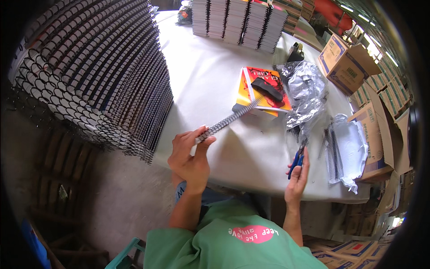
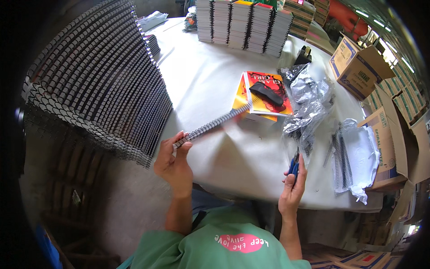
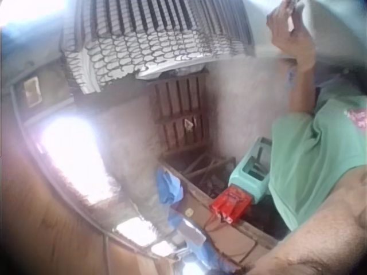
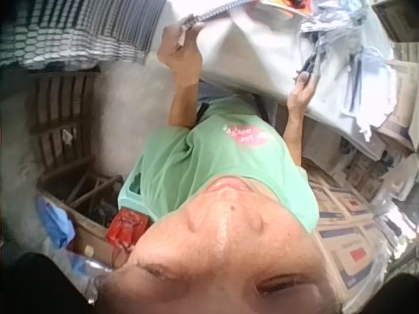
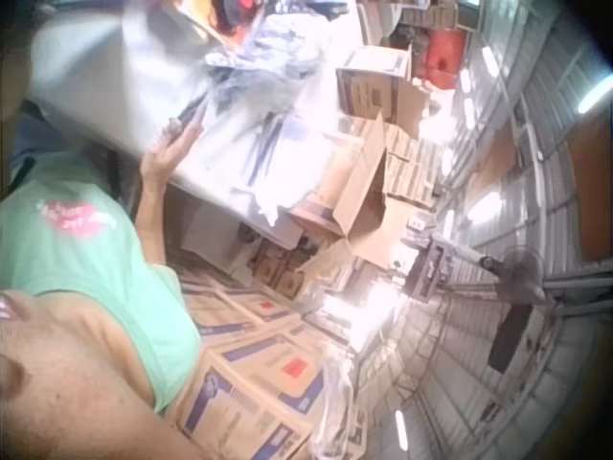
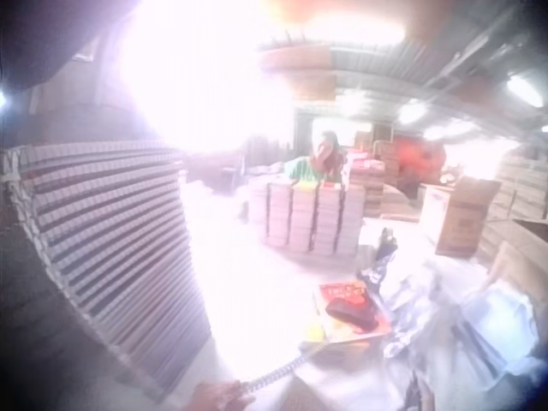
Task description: The person assembles spiral-bound notebooks by picking up a book, trimming the excess wire of the spiral binding using shears, and stacking the completed notebook onto a pile.
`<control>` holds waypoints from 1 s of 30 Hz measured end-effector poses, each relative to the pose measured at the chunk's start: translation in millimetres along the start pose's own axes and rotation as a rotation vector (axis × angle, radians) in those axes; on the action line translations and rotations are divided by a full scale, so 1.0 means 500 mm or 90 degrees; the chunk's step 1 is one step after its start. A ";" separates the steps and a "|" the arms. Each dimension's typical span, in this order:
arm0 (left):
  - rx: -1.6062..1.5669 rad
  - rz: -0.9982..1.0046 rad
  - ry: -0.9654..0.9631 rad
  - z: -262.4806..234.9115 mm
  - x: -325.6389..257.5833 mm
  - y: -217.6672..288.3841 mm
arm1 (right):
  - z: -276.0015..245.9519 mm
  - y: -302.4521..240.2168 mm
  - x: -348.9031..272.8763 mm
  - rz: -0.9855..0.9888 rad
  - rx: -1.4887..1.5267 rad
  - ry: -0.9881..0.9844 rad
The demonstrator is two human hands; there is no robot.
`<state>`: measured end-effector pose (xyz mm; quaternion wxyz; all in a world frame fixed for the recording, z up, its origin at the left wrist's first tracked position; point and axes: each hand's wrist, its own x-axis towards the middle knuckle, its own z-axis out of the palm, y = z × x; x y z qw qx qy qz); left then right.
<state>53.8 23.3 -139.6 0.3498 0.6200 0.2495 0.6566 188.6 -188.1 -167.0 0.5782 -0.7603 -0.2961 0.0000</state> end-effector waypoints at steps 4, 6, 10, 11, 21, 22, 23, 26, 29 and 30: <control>0.182 0.236 -0.006 -0.012 -0.003 -0.002 | 0.054 -0.159 0.022 -0.332 -0.106 -0.178; 0.209 0.252 -0.009 -0.011 -0.001 0.001 | 0.091 -0.191 0.025 -0.373 -0.164 -0.185; 0.228 0.248 0.017 -0.018 -0.001 0.005 | 0.133 -0.213 0.037 -0.387 -0.153 -0.204; 0.224 0.252 0.018 -0.020 -0.002 0.006 | 0.139 -0.213 0.038 -0.389 -0.150 -0.209; 0.194 0.275 0.005 -0.026 -0.016 -0.003 | 0.117 -0.184 0.064 0.495 0.648 -0.757; 0.186 0.284 0.008 -0.025 -0.014 -0.003 | 0.121 -0.172 0.060 0.476 0.687 -0.805; 0.187 0.290 0.008 -0.021 -0.012 -0.003 | 0.121 -0.173 0.052 0.411 0.642 -0.764; 0.124 0.216 0.055 -0.008 -0.008 -0.001 | 0.124 -0.167 0.031 0.070 0.388 -0.608; -0.072 0.020 0.128 0.004 0.003 0.001 | 0.088 -0.080 0.024 -0.155 -0.256 -0.370; -0.125 -0.002 0.125 0.002 0.012 0.005 | 0.076 -0.022 0.013 -0.187 -0.397 -0.301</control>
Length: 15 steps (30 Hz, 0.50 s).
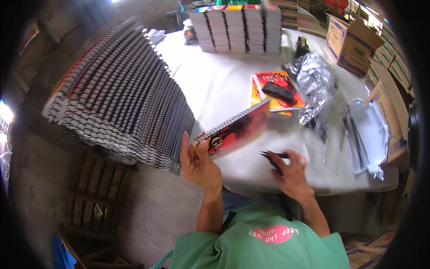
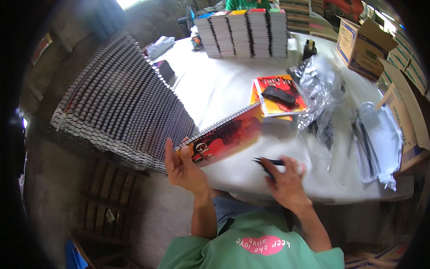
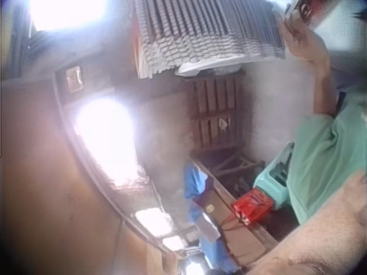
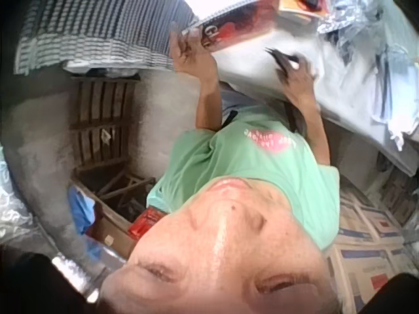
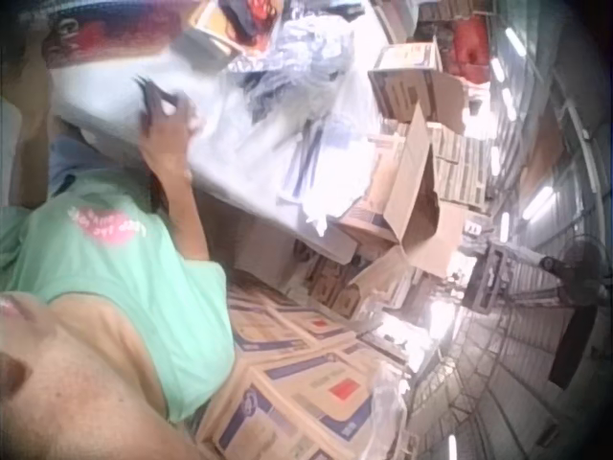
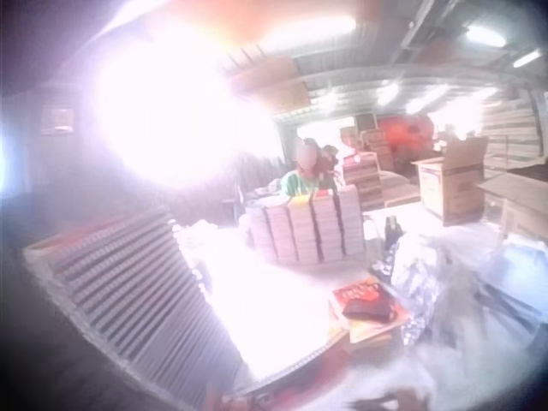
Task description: The person assembles spiral-bound notebooks by picking up a book, trimming the excess wire of the spiral binding using shears, and stacking the completed notebook onto a pile.
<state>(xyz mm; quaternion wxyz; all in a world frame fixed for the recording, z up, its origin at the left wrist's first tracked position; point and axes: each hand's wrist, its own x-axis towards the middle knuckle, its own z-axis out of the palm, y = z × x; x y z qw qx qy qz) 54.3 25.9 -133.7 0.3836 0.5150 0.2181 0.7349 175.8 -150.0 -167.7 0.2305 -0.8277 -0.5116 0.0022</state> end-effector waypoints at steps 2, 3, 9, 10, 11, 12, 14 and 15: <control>-0.137 -0.097 0.025 0.018 0.014 0.007 | 0.022 0.080 -0.032 0.085 -0.122 -0.018; -0.193 -0.139 0.003 0.022 0.018 0.017 | 0.014 0.094 -0.035 0.140 -0.071 -0.062; -0.429 -0.211 -0.159 0.057 0.021 0.104 | -0.002 0.147 0.023 0.033 0.633 0.161; -0.449 -0.186 -0.200 0.061 0.029 0.122 | 0.001 0.152 0.044 -0.032 0.897 0.206; -0.437 -0.135 -0.215 0.061 0.041 0.141 | -0.043 0.108 0.073 -0.066 0.971 0.233; -0.424 -0.084 -0.231 0.061 0.054 0.165 | -0.088 0.064 0.096 -0.101 1.043 0.257; -0.344 0.019 -0.253 0.078 0.094 0.250 | -0.132 0.049 0.156 -0.143 1.023 0.332; -0.227 0.158 -0.290 0.075 0.130 0.288 | -0.161 0.036 0.188 -0.162 1.013 0.370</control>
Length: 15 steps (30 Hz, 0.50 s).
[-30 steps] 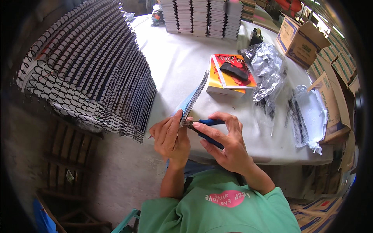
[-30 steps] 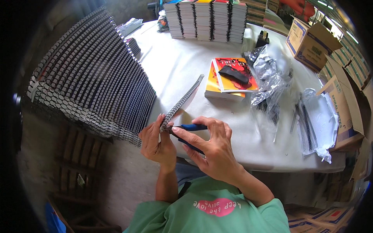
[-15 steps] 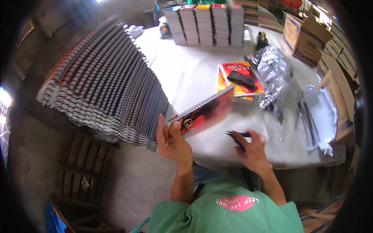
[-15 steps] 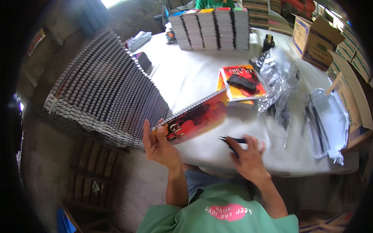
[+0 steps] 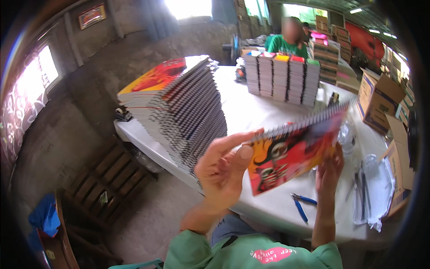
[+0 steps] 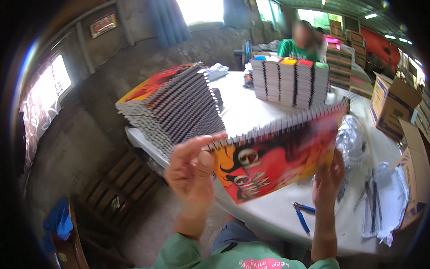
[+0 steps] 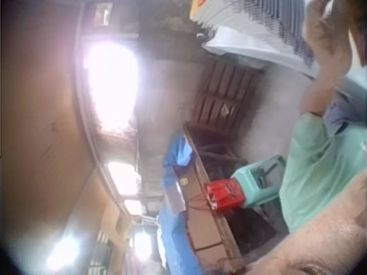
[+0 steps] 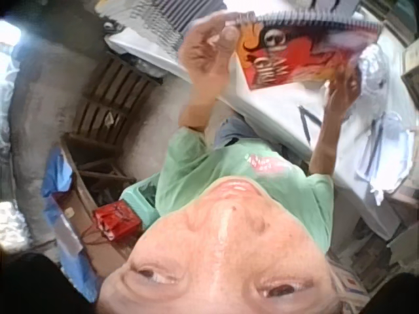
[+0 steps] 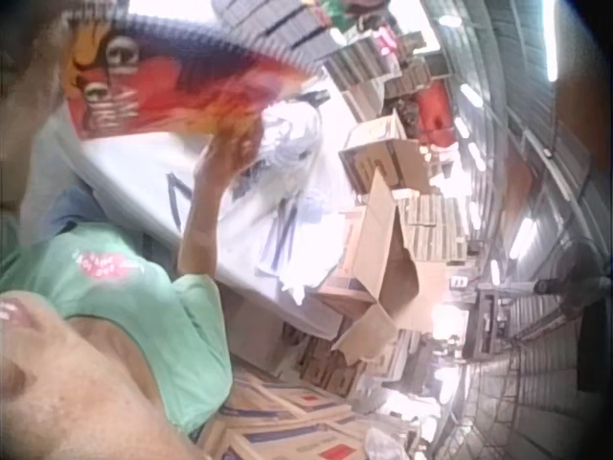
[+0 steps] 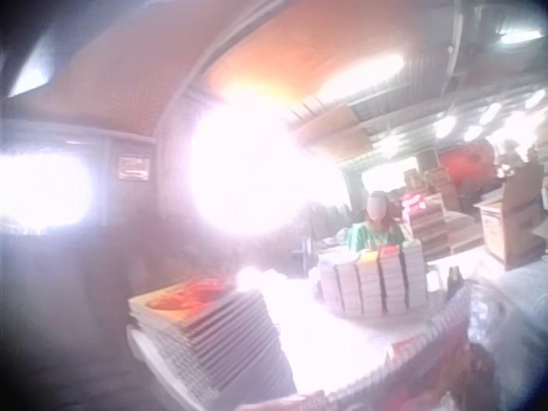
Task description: The person assembles spiral-bound notebooks by picking up a book, trimming the excess wire of the spiral binding using shears, and stacking the completed notebook onto a pile.
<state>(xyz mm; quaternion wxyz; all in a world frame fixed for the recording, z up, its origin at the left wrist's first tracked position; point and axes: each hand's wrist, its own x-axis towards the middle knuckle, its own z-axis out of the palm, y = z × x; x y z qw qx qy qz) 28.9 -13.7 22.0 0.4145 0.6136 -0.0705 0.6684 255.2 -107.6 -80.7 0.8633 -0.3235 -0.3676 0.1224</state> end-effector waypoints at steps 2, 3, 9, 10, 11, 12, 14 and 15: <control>0.329 0.138 -0.066 -0.042 0.084 0.059 | 0.110 -0.041 0.097 -0.006 0.039 -0.013; 0.322 0.134 -0.019 -0.049 0.134 0.084 | 0.151 -0.041 0.158 -0.042 0.023 -0.080; 0.497 0.147 0.127 -0.175 0.383 0.191 | 0.528 -0.070 0.407 -0.072 0.069 -0.295; 0.528 0.154 0.165 -0.202 0.396 0.190 | 0.569 -0.037 0.433 -0.068 0.062 -0.340; 0.536 0.160 0.173 -0.243 0.399 0.174 | 0.606 -0.018 0.434 -0.036 0.001 -0.366; 0.552 0.168 0.184 -0.291 0.394 0.157 | 0.642 -0.002 0.427 -0.001 -0.055 -0.397; 0.518 0.141 0.167 -0.384 0.355 0.086 | 0.657 0.065 0.414 -0.103 -0.395 -0.432; 0.562 0.055 0.193 -0.413 0.326 0.046 | 0.654 0.092 0.398 -0.060 -0.494 -0.459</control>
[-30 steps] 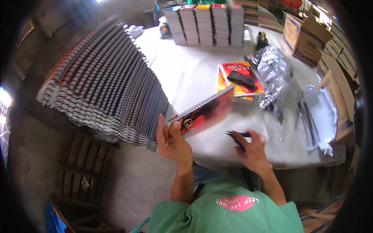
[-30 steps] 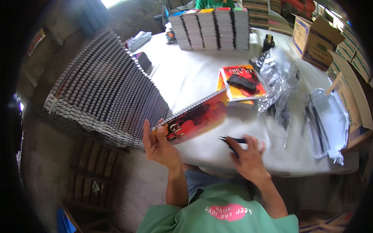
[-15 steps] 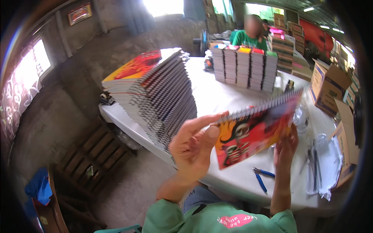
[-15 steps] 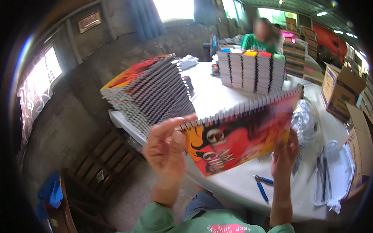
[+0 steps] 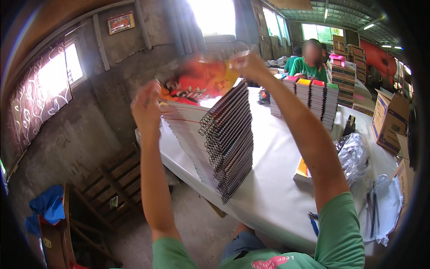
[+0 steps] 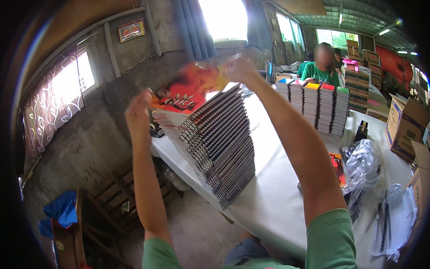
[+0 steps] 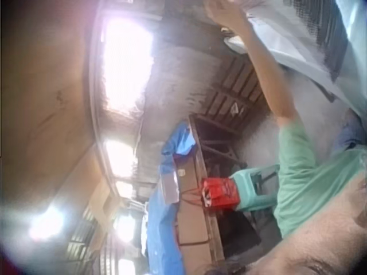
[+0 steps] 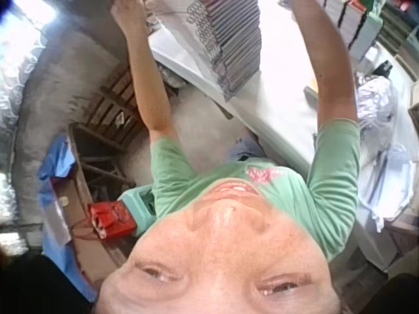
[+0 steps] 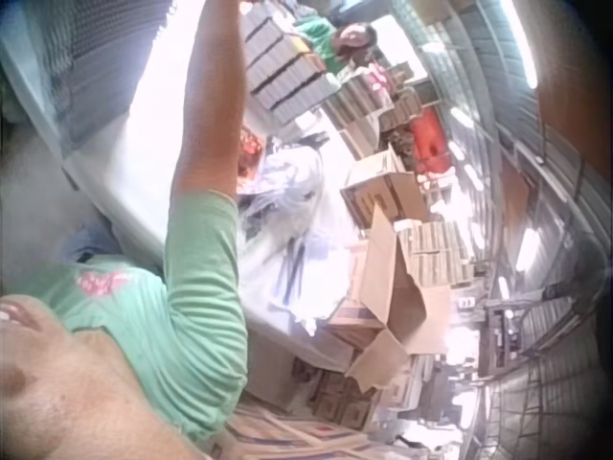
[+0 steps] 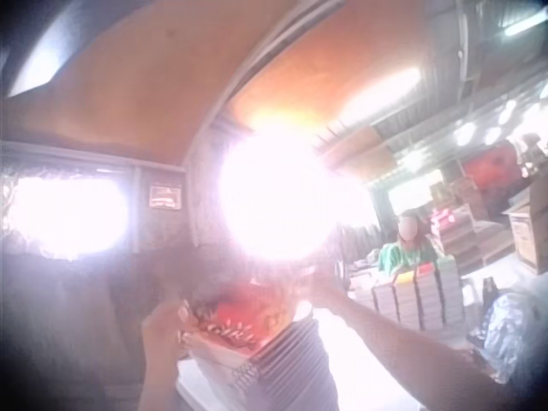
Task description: The person assembles spiral-bound notebooks by picking up a book, trimming the excess wire of the spiral binding using shears, and stacking the completed notebook onto a pile.
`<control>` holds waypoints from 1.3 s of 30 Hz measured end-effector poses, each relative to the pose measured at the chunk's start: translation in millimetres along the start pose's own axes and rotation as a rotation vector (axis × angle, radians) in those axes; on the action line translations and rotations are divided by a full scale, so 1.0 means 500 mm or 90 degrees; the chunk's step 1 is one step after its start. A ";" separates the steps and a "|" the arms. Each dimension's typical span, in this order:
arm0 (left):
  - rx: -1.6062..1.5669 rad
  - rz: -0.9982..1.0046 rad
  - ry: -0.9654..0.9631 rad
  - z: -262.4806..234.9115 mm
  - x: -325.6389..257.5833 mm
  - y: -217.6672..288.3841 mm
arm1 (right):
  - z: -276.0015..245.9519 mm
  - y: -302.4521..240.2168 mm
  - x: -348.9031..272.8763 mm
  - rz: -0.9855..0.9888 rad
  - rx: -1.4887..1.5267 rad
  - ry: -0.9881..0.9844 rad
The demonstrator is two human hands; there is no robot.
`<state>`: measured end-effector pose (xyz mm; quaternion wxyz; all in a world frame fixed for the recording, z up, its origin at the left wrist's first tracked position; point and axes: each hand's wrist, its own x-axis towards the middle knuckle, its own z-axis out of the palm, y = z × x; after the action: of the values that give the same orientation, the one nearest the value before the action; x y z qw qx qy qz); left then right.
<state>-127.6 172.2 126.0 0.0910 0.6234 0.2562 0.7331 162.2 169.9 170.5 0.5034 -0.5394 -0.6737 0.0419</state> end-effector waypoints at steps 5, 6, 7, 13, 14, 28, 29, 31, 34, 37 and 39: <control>-0.193 -0.070 0.031 0.052 -0.087 -0.033 | 0.106 0.056 -0.030 0.114 0.271 0.066; -0.181 -0.052 0.049 0.058 -0.090 -0.037 | 0.111 0.057 -0.028 0.117 0.284 0.079; -0.167 -0.031 0.065 0.064 -0.091 -0.034 | 0.114 0.058 -0.025 0.119 0.302 0.094; -0.145 0.058 0.110 0.079 -0.098 -0.030 | 0.121 0.070 -0.014 0.068 0.247 0.180; -0.169 0.028 0.119 0.086 -0.103 -0.026 | 0.110 0.068 -0.027 0.064 0.235 0.179; -0.266 0.253 -0.241 0.192 -0.447 0.132 | -0.338 0.692 -0.665 0.649 -0.450 0.036; -0.211 0.180 -0.325 0.264 -0.520 0.142 | -0.332 0.711 -0.677 0.716 -0.272 0.034; -0.180 -0.099 -0.542 0.413 -0.613 0.081 | -0.304 0.718 -0.671 0.799 -0.330 0.028; -0.015 -0.357 -0.657 0.489 -0.731 -0.099 | -0.195 0.632 -0.617 0.783 -0.500 -0.060; -0.093 -0.375 -0.708 0.574 -0.794 -0.072 | -0.265 0.707 -0.664 0.812 -0.470 -0.096; -0.099 -0.325 -0.737 0.591 -0.815 -0.056 | -0.271 0.729 -0.682 0.806 -0.300 -0.050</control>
<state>235.1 88.9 -214.0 0.4318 0.8293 0.2523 0.2493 479.4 -7.0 -197.7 0.2258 -0.9235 -0.2370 0.2000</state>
